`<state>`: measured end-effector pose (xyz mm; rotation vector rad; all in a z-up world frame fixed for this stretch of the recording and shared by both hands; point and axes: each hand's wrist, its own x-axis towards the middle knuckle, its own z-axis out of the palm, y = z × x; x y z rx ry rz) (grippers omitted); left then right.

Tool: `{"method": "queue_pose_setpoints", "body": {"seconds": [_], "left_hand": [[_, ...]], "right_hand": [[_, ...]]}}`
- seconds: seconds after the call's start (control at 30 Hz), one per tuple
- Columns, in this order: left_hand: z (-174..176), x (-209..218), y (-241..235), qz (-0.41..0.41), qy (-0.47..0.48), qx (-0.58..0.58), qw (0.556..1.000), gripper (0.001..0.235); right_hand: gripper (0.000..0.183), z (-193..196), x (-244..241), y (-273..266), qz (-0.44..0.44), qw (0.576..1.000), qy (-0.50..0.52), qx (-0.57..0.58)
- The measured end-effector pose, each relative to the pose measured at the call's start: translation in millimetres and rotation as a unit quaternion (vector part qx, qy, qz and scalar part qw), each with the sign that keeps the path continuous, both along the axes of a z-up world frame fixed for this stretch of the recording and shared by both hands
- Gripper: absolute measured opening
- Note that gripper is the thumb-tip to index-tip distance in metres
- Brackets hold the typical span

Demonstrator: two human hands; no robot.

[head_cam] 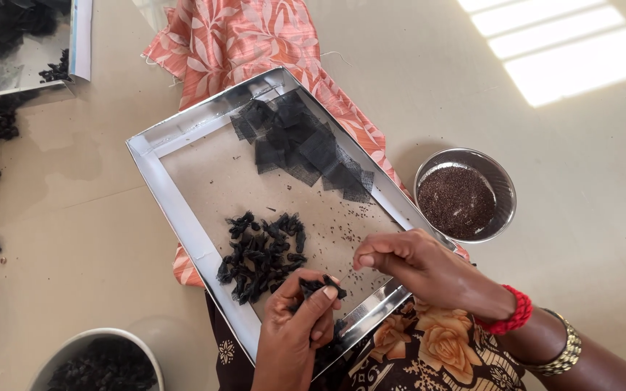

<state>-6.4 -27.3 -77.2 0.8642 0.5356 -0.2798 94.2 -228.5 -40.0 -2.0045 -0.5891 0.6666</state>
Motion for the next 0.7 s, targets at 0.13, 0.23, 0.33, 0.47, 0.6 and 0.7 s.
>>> {"method": "queue_pose_setpoints", "body": {"seconds": [0.13,0.23,0.33,0.47,0.6,0.7], "left_hand": [[3,0,-1,-0.014,-0.058,0.120,0.991,0.011],[15,4,-4,0.000,-0.054,0.201,0.978,0.013],[14,3,-7,-0.020,-0.026,0.165,0.986,0.016],[1,-6,-8,-0.013,-0.012,-0.007,1.000,0.016],[7,-3,-3,-0.020,-0.014,-0.017,1.000,0.023],[13,-6,-1,-0.037,-0.067,-0.041,0.996,0.009]], "right_hand": [[0.020,-11,-5,-18,-0.021,0.981,0.166,0.099],[0.029,7,-20,-11,0.115,0.960,0.120,0.224],[0.014,-3,-32,1,0.188,0.973,0.008,0.134],[0.015,-15,-15,8,0.096,0.989,-0.108,0.007],[0.014,-27,5,2,0.030,0.986,-0.156,0.041],[0.017,-12,2,-8,0.018,0.985,0.053,0.161]]}}
